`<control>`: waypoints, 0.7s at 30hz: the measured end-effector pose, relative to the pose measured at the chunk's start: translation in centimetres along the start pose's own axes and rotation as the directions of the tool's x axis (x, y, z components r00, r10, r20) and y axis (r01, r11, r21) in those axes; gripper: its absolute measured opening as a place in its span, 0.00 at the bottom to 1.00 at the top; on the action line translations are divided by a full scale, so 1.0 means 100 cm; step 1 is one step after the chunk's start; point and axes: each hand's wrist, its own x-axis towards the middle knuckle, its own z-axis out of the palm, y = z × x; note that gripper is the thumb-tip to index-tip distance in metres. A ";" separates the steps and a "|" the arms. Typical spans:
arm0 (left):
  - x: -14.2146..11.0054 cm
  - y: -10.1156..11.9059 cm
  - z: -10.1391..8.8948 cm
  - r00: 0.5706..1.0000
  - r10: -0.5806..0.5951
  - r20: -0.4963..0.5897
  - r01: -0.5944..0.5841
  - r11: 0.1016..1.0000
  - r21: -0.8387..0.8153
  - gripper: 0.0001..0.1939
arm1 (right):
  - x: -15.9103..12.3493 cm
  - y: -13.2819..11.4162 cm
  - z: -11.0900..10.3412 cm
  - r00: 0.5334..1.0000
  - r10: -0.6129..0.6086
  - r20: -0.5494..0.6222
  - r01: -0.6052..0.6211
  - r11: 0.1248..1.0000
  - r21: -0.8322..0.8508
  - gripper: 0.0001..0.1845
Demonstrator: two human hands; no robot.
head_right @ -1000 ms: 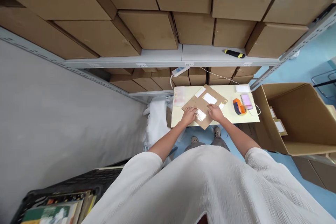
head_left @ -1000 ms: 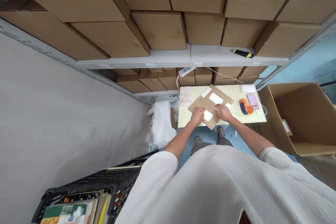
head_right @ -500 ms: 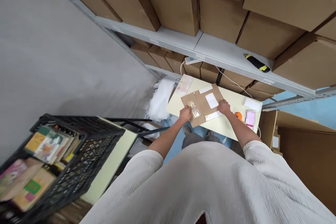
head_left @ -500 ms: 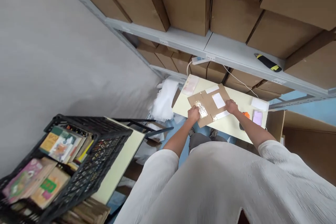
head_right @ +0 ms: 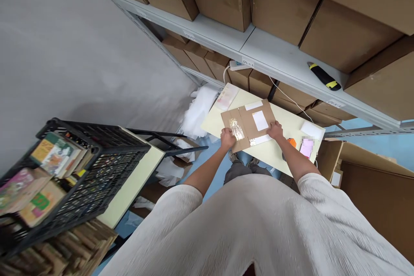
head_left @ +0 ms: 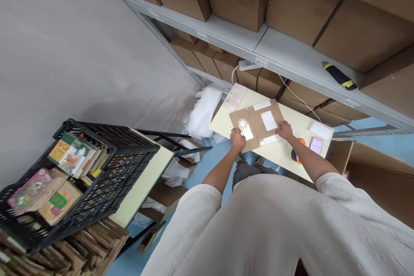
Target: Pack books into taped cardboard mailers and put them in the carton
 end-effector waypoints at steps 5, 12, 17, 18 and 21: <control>-0.017 0.009 -0.007 0.986 0.024 -0.164 -0.031 0.999 -0.039 0.19 | -0.007 -0.008 -0.008 0.989 0.117 0.087 -0.116 0.993 -0.017 0.34; 0.002 0.021 -0.037 0.966 0.155 -0.205 -0.165 0.986 -0.030 0.22 | -0.015 -0.019 -0.010 0.958 0.255 0.131 -0.263 0.964 0.048 0.35; 0.039 0.021 -0.058 0.973 0.191 -0.128 -0.190 0.982 0.019 0.27 | -0.034 -0.027 0.008 0.913 0.371 0.167 -0.393 0.912 0.118 0.30; 0.046 0.022 -0.061 0.974 0.196 -0.112 -0.195 0.981 0.022 0.27 | -0.038 -0.028 0.012 0.907 0.384 0.171 -0.407 0.903 0.135 0.29; 0.067 0.027 -0.065 0.972 0.231 -0.045 -0.229 0.973 0.037 0.28 | -0.050 -0.028 0.024 0.891 0.421 0.173 -0.448 0.876 0.178 0.28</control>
